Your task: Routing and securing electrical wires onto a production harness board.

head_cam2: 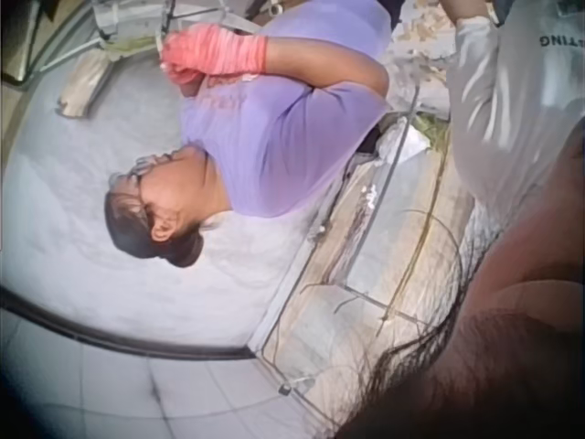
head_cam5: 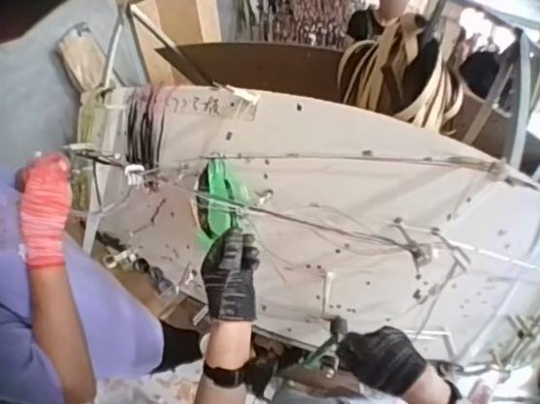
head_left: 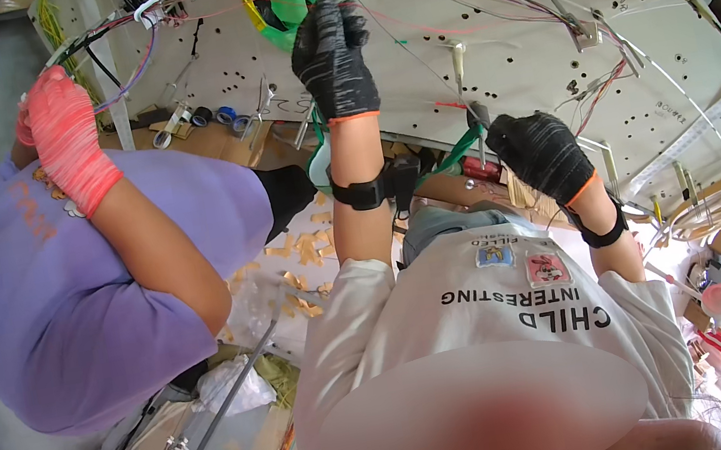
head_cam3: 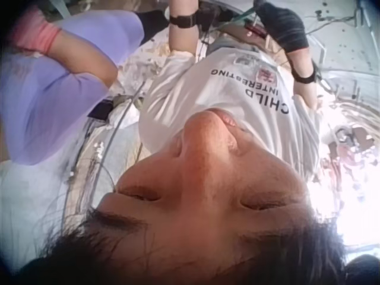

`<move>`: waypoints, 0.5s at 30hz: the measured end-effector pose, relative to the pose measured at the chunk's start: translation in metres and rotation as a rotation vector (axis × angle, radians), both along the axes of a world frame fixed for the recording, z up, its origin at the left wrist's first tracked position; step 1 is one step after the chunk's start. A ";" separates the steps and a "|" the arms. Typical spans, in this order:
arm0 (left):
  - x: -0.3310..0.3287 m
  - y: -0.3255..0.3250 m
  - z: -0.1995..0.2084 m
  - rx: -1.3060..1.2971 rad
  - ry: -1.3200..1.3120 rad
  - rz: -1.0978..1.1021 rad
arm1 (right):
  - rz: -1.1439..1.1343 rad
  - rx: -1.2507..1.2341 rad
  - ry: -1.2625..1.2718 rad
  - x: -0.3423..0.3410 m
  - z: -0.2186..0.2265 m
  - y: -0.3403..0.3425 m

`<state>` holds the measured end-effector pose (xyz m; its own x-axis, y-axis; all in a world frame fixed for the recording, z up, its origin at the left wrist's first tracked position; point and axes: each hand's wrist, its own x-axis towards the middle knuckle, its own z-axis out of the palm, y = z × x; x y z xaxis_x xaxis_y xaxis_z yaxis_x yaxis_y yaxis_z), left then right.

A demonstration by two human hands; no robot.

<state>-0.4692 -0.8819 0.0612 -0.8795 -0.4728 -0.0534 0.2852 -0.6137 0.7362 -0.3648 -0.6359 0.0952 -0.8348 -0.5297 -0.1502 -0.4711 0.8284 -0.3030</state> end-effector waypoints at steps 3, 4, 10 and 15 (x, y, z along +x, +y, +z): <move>-0.004 0.012 0.031 -0.202 -0.093 0.046 | 0.007 -0.068 0.052 0.001 -0.003 0.010; -0.005 0.013 0.033 -0.260 -0.167 0.000 | 0.005 -0.069 0.051 0.002 -0.003 0.011; -0.038 0.021 0.001 -0.155 -0.380 -0.039 | -0.033 -0.164 0.042 0.008 0.004 0.013; -0.079 0.014 -0.037 -0.879 -0.348 0.016 | 0.066 -0.268 0.146 0.007 -0.009 -0.007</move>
